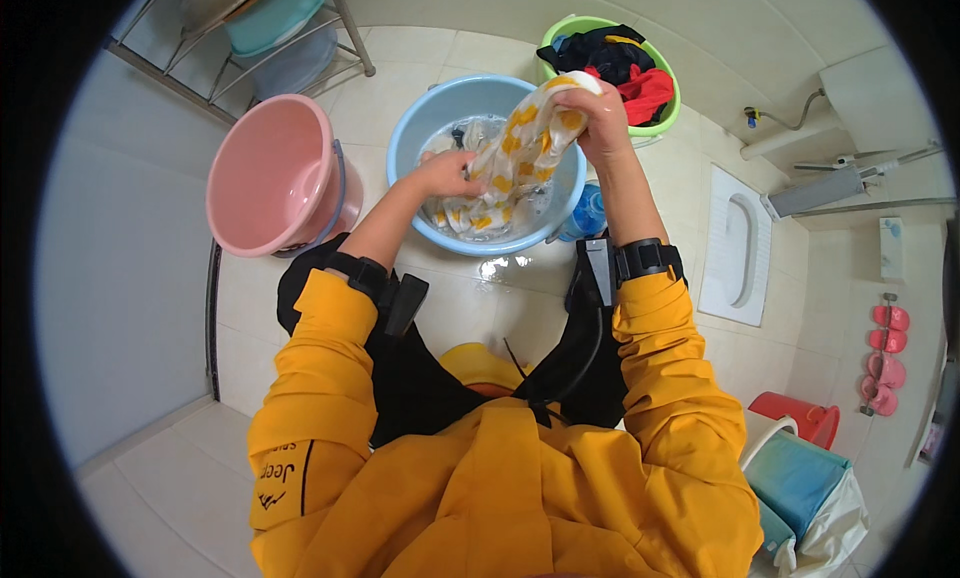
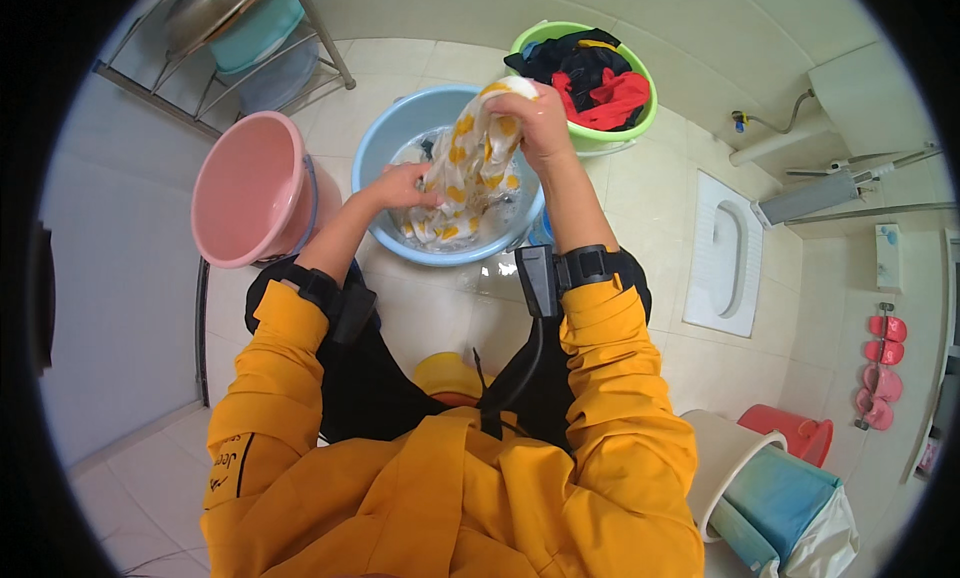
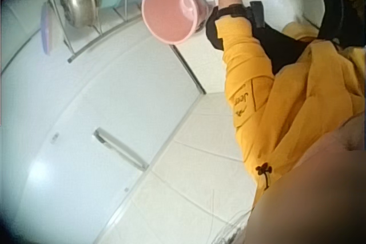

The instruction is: The person sits on a low stool and hand-washes a patterned cloth in a blue basin filled with soapy water. They repeatedly submerge, scrub, wring, and rinse the cloth, then transfer it to a pink basin.

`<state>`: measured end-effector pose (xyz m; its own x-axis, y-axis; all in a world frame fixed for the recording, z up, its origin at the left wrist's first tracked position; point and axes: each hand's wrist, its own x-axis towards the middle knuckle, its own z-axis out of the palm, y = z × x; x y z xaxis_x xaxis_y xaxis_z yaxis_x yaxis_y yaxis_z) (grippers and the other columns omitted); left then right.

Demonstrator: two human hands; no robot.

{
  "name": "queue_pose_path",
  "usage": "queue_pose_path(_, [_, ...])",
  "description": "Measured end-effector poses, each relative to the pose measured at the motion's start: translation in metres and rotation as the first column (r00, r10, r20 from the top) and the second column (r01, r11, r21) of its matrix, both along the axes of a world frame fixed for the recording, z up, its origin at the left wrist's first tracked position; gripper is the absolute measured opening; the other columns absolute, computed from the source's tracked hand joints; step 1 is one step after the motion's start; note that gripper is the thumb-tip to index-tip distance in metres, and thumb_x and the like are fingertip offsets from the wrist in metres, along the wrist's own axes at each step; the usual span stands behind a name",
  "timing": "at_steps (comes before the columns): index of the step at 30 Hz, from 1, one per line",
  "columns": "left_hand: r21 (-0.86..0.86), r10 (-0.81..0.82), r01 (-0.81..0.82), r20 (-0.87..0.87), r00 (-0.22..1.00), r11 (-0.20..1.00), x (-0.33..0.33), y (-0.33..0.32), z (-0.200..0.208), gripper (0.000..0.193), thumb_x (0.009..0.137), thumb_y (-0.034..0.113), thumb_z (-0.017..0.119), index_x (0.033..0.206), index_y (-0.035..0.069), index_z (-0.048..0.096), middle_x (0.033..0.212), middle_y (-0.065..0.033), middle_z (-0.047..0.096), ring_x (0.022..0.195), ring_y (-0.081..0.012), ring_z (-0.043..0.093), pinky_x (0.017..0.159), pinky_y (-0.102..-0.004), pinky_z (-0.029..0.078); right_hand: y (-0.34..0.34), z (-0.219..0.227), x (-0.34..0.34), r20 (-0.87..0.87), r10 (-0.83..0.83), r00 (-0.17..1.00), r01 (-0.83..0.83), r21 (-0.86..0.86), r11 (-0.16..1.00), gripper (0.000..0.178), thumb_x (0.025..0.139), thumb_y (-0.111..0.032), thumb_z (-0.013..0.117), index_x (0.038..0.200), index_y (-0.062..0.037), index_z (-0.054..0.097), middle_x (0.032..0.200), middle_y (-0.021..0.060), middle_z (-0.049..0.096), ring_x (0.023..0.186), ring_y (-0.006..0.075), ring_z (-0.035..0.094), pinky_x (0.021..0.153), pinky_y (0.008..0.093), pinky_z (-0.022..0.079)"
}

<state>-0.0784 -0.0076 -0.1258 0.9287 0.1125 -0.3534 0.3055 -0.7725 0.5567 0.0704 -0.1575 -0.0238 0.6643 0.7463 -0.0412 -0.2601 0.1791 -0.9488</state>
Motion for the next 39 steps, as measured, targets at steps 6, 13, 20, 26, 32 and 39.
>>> queue_pose_path(6, [-0.799, 0.539, -0.247, 0.111, 0.835, 0.548, 0.01, -0.008, -0.014, 0.036, 0.072, 0.021, 0.052, 0.104, 0.005, 0.051, 0.094, -0.0109, 0.057, 0.092, -0.0232, 0.053, 0.073, -0.0365, 0.044, -0.002, -0.026, 0.043, -0.256, 0.029, 0.966, 0.073, 0.382, 0.921, 0.034, 0.07, -0.006, 0.046, 0.103, 0.003, 0.047, 0.099, 0.0163, 0.054, 0.093, 0.0277, 0.052, 0.084, 0.0384, 0.041])
queue_pose_path(13, [-0.861, 0.514, -0.081, -0.372, 0.773, -0.502, 0.015, -0.023, 0.021, 0.043, 0.08, 0.039, 0.045, 0.104, 0.004, 0.05, 0.1, -0.0143, 0.054, 0.098, -0.0271, 0.051, 0.087, -0.0386, 0.04, 0.032, -0.036, -0.021, 0.469, -0.178, 0.865, 0.248, -0.093, 0.964, 0.026, 0.069, -0.013, 0.049, 0.094, -0.0073, 0.053, 0.088, 0.0116, 0.058, 0.076, 0.0192, 0.054, 0.07, 0.0292, 0.044])
queue_pose_path(20, [-0.893, 0.709, -0.282, -0.449, 0.544, -0.35, 0.023, -0.053, 0.013, 0.036, 0.085, 0.037, 0.041, 0.093, 0.005, 0.054, 0.087, -0.0082, 0.057, 0.082, -0.0205, 0.055, 0.073, -0.0368, 0.046, 0.048, -0.055, -0.066, 0.906, -0.053, 0.419, 0.282, -0.074, 0.956, 0.021, 0.071, -0.029, 0.053, 0.064, -0.0107, 0.059, 0.064, 0.0107, 0.059, 0.058, 0.0315, 0.055, 0.051, 0.0407, 0.044])
queue_pose_path(26, [-0.849, 0.726, -0.293, -0.528, 0.44, -0.44, 0.03, -0.04, 0.005, 0.024, 0.083, 0.027, 0.045, 0.091, 0.007, 0.055, 0.089, -0.0075, 0.056, 0.081, -0.02, 0.055, 0.072, -0.036, 0.046, 0.05, -0.073, -0.063, 0.961, 0.103, 0.257, 0.118, -0.137, 0.983, 0.02, 0.075, -0.024, 0.047, 0.068, -0.0087, 0.058, 0.067, 0.0142, 0.057, 0.062, 0.0338, 0.055, 0.054, 0.0402, 0.044])
queue_pose_path(32, [-0.908, 0.721, -0.418, -0.267, 0.64, 0.035, 0.027, -0.034, 0.036, 0.023, 0.077, 0.023, 0.055, 0.088, 0.002, 0.056, 0.083, -0.0073, 0.059, 0.072, -0.0169, 0.057, 0.064, -0.0298, 0.046, 0.049, -0.086, -0.023, 0.78, 0.041, 0.625, 0.398, -0.363, 0.842, 0.021, 0.073, -0.019, 0.049, 0.086, -0.0055, 0.057, 0.077, 0.0179, 0.058, 0.072, 0.0359, 0.056, 0.062, 0.0424, 0.045])
queue_pose_path(39, [-0.587, 0.401, -0.167, 0.294, 0.868, 0.792, 0.006, -0.014, 0.086, 0.025, 0.075, 0.024, 0.058, 0.066, 0.002, 0.057, 0.063, -0.0009, 0.055, 0.058, -0.0086, 0.049, 0.054, -0.022, 0.038, 0.04, -0.159, 0.006, 0.198, 0.794, 0.575, -0.077, -0.953, 0.293, 0.063, 0.058, -0.011, 0.062, 0.118, -0.0068, 0.043, 0.108, 0.0184, 0.053, 0.101, 0.0312, 0.051, 0.083, 0.0353, 0.042])
